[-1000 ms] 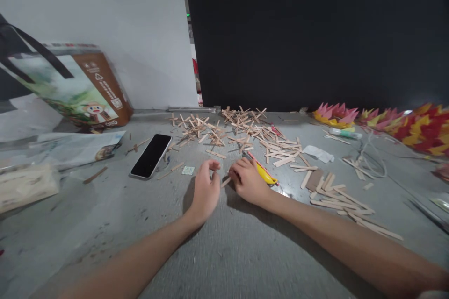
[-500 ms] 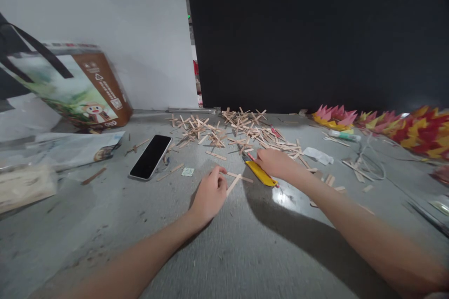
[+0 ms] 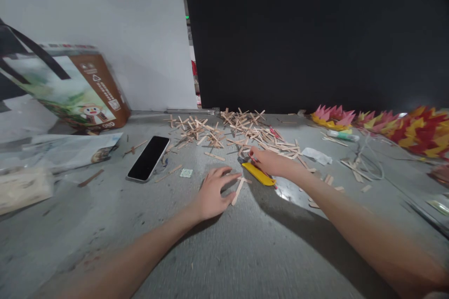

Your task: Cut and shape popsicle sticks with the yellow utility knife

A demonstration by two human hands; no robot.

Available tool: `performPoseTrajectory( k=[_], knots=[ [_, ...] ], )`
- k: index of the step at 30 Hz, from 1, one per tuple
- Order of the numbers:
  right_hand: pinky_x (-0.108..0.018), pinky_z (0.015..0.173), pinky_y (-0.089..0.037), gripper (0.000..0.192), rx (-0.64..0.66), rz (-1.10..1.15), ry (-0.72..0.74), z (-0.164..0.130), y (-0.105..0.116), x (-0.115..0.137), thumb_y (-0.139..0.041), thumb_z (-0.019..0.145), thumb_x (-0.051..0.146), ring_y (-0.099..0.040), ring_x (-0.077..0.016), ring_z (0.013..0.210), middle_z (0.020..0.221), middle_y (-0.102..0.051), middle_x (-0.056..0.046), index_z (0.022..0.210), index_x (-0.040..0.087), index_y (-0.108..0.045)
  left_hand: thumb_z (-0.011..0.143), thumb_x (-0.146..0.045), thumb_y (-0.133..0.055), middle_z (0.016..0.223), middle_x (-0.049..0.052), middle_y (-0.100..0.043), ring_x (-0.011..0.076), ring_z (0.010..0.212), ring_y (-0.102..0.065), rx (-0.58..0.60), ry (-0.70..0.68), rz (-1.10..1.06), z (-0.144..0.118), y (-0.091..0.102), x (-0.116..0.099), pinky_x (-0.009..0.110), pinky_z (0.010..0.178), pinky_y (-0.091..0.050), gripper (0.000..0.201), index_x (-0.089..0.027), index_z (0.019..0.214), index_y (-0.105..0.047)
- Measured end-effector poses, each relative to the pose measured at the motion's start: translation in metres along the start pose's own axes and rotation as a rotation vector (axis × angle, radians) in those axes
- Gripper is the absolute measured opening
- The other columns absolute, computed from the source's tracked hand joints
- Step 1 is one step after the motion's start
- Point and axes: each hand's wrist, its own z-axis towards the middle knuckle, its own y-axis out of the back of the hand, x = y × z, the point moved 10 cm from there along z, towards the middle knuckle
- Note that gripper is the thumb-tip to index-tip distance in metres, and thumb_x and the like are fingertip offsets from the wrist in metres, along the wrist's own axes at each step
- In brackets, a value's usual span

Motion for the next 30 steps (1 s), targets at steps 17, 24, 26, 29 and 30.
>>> performPoseTrajectory(
  k=[17,24,26,29,30],
  knots=[
    [-0.032,0.082,-0.047,0.032,-0.615,0.034,0.054,-0.070,0.112,0.024,-0.046,0.102,0.015,-0.071,-0.0244,0.093,0.113,-0.076,-0.009,0.128,0.022,-0.064,0.098,-0.031,-0.062,0.172,0.009,-0.036,0.0364,0.155,-0.036,0.224,-0.096,0.184,-0.006,-0.005,-0.020,0.062,0.118,-0.037,0.048,-0.039,0.145,-0.063],
    [-0.031,0.066,-0.045,0.035,-0.408,0.361,0.367,-0.100,0.031,0.068,-0.037,0.111,0.041,-0.059,-0.0199,0.067,0.079,-0.065,-0.005,0.093,0.024,-0.061,0.089,-0.062,-0.073,0.170,0.011,-0.041,0.0411,0.154,-0.039,0.255,-0.127,0.114,-0.008,-0.001,-0.017,0.065,0.120,-0.034,0.058,-0.033,0.138,-0.068],
    [-0.035,0.078,-0.049,0.040,-0.428,0.420,0.543,-0.115,0.012,0.080,-0.029,0.112,0.036,-0.062,-0.0231,0.079,0.085,-0.066,-0.009,0.094,0.024,-0.063,0.087,-0.063,-0.075,0.168,0.010,-0.044,0.0400,0.153,-0.040,0.238,-0.132,0.093,-0.009,0.001,-0.018,0.064,0.121,-0.033,0.064,-0.035,0.143,-0.065],
    [-0.035,0.085,-0.051,0.031,-0.323,0.498,0.630,-0.122,-0.018,0.081,-0.037,0.110,0.032,-0.067,-0.0234,0.092,0.102,-0.071,-0.010,0.129,0.024,-0.061,0.086,-0.063,-0.075,0.167,0.009,-0.045,0.0383,0.154,-0.039,0.223,-0.126,0.067,-0.009,0.002,-0.018,0.061,0.123,-0.032,0.067,-0.035,0.146,-0.063],
    [-0.034,0.086,-0.052,0.033,-0.276,0.543,0.614,-0.120,-0.025,0.078,-0.041,0.109,0.033,-0.067,-0.0229,0.094,0.106,-0.072,-0.010,0.138,0.024,-0.055,0.086,-0.064,-0.075,0.167,0.009,-0.046,0.0380,0.154,-0.040,0.219,-0.117,0.058,-0.009,0.003,-0.017,0.060,0.123,-0.032,0.068,-0.034,0.146,-0.062]
  ],
)
